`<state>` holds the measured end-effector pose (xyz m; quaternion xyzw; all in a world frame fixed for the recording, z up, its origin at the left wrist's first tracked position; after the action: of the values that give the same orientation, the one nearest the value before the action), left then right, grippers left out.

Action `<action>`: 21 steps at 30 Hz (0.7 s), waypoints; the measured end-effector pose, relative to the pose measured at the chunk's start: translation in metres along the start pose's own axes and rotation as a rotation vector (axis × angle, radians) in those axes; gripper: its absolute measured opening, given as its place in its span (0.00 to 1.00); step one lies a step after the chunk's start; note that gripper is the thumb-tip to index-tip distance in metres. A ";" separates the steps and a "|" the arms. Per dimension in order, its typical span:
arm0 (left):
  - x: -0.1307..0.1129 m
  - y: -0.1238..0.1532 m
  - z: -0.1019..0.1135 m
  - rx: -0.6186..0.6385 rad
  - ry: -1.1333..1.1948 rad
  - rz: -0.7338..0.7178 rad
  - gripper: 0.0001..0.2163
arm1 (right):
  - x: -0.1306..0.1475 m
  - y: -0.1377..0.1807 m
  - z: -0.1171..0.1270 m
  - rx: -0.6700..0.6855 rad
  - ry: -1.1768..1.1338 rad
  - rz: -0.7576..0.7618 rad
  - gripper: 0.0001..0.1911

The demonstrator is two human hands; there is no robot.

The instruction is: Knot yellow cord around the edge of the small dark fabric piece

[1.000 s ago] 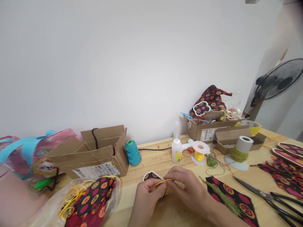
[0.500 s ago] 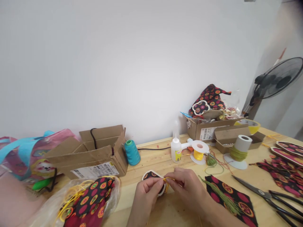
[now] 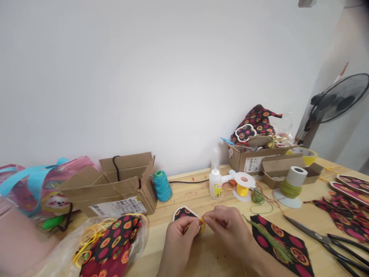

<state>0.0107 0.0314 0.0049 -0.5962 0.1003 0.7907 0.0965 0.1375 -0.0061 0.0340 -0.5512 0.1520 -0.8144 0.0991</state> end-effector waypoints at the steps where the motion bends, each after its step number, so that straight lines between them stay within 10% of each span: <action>1: -0.002 0.001 0.001 -0.005 -0.009 -0.016 0.07 | -0.003 -0.001 0.000 -0.007 -0.087 -0.056 0.13; 7: -0.009 0.001 0.002 0.005 0.020 -0.004 0.07 | -0.020 -0.004 -0.004 -0.031 -0.477 -0.298 0.12; 21: -0.005 0.000 -0.002 0.042 0.035 0.061 0.05 | -0.016 -0.004 -0.002 -0.054 -0.486 -0.299 0.11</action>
<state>0.0140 0.0302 0.0087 -0.6043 0.1367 0.7805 0.0828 0.1419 0.0028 0.0208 -0.7490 0.0626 -0.6596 -0.0032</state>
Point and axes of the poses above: each hand's wrist, its own y-axis away from the middle knuckle, its own z-axis out of the back of the hand, x = y × z, the point moved 4 cm from there along -y, towards the middle knuckle, and after that the axes turned 12 degrees about -y, right-handed, at the moved point
